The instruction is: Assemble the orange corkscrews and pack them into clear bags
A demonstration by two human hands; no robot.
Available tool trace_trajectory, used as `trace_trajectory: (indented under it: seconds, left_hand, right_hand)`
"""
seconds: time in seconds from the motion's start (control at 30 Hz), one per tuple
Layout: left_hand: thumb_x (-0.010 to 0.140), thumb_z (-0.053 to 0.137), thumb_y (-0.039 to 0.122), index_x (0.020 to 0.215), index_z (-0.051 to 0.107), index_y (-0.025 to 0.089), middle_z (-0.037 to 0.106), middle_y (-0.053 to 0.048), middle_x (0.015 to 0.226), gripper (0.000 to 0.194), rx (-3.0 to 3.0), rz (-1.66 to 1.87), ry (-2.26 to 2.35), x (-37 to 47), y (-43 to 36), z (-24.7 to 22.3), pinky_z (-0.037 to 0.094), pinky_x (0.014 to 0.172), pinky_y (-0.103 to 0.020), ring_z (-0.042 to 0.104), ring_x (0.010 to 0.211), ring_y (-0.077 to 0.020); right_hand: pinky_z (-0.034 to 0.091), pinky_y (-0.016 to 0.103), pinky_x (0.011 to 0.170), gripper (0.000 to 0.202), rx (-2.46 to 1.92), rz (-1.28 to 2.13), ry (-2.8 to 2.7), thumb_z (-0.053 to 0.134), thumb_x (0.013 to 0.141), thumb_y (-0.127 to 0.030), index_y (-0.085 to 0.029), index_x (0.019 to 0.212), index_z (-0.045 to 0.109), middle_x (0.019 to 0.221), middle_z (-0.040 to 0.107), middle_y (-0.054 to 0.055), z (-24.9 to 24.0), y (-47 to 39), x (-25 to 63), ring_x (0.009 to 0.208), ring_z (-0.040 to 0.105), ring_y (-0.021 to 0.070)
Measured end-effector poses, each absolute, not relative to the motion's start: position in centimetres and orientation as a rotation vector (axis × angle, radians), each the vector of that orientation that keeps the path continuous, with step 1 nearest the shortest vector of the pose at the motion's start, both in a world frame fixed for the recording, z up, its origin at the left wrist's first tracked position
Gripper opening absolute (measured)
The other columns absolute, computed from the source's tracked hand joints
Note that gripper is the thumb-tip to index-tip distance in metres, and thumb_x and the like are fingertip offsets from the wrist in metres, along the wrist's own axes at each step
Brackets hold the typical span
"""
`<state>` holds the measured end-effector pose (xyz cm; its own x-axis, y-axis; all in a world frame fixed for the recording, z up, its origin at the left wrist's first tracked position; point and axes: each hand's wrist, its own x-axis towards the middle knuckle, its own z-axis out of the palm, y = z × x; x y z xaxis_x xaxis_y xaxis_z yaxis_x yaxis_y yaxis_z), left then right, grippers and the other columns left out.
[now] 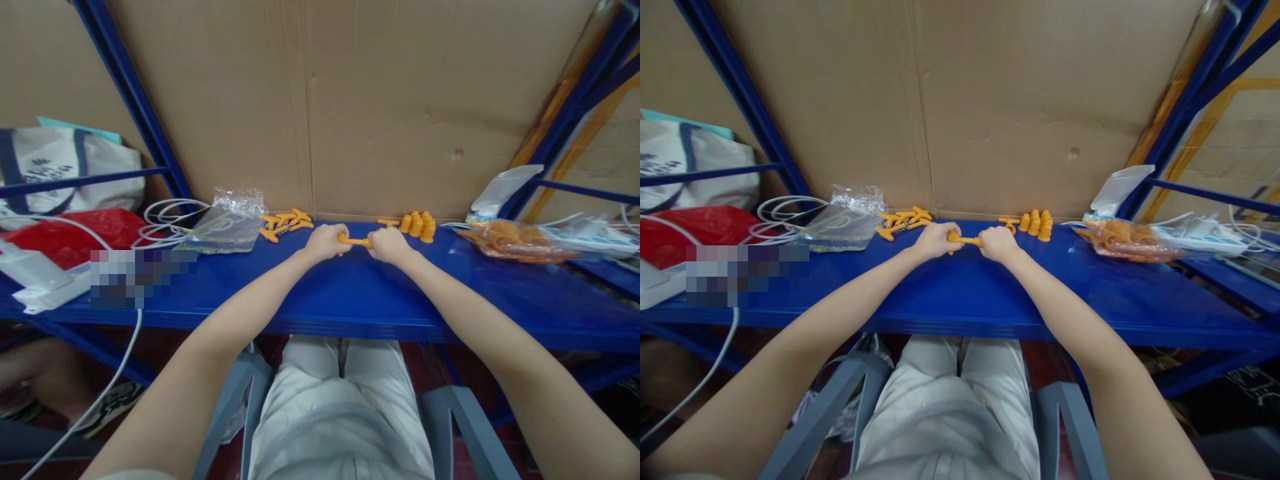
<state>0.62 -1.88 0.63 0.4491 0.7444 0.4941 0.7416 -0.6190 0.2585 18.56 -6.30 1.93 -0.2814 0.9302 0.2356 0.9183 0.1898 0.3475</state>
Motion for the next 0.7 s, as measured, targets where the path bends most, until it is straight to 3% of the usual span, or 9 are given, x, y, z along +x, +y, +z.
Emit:
trace_trajectory:
  seconds: [0.23, 0.4, 0.5, 0.7]
  left_hand:
    - [0.079, 0.063, 0.028, 0.105, 0.067, 0.021, 0.074, -0.007, 0.095, 0.028, 2.908, 0.83, 1.379, 0.6, -3.0, 1.1, 0.043, 0.067, -0.027, 0.068, 0.084, -0.023]
    - [0.08, 0.06, 0.028, 0.107, 0.067, 0.021, 0.074, -0.007, 0.098, 0.029, 2.987, 0.804, 1.346, 0.5, -3.1, 1.0, 0.043, 0.068, -0.025, 0.068, 0.085, -0.0211]
    - [0.078, 0.062, 0.027, 0.105, 0.067, 0.022, 0.074, -0.006, 0.095, 0.028, 2.946, 0.841, 1.336, 0.5, -3.0, 0.9, 0.043, 0.067, -0.025, 0.068, 0.084, -0.0213]
    - [0.071, 0.067, 0.029, 0.088, 0.068, 0.02, 0.07, -0.001, 0.073, 0.019, 2.657, 0.97, 1.354, 0.6, -1.8, 0.4, 0.041, 0.062, -0.025, 0.064, 0.071, -0.0192]
  right_hand:
    - [0.041, 0.026, 0.061, 0.029, 1.863, 0.347, 2.486, 0.052, 0.085, -0.022, -0.011, 0.097, 0.076, 0.084, 0.076, 0.014, 1.9, -5.9, 19.0, 0.075, 0.071, 0.0228]
    - [0.037, 0.025, 0.055, 0.025, 1.837, 0.165, 2.539, 0.053, 0.084, -0.02, -0.011, 0.087, 0.076, 0.073, 0.073, 0.01, 2.1, -6.0, 19.1, 0.062, 0.066, 0.0183]
    - [0.04, 0.025, 0.058, 0.025, 1.854, 0.229, 2.526, 0.053, 0.085, -0.022, -0.012, 0.09, 0.075, 0.078, 0.074, 0.01, 1.8, -5.8, 19.2, 0.069, 0.068, 0.0199]
    - [0.046, 0.032, 0.077, 0.034, 1.902, 0.705, 2.435, 0.047, 0.091, -0.028, -0.009, 0.109, 0.07, 0.101, 0.074, 0.02, 1.7, -6.2, 18.8, 0.097, 0.07, 0.0301]
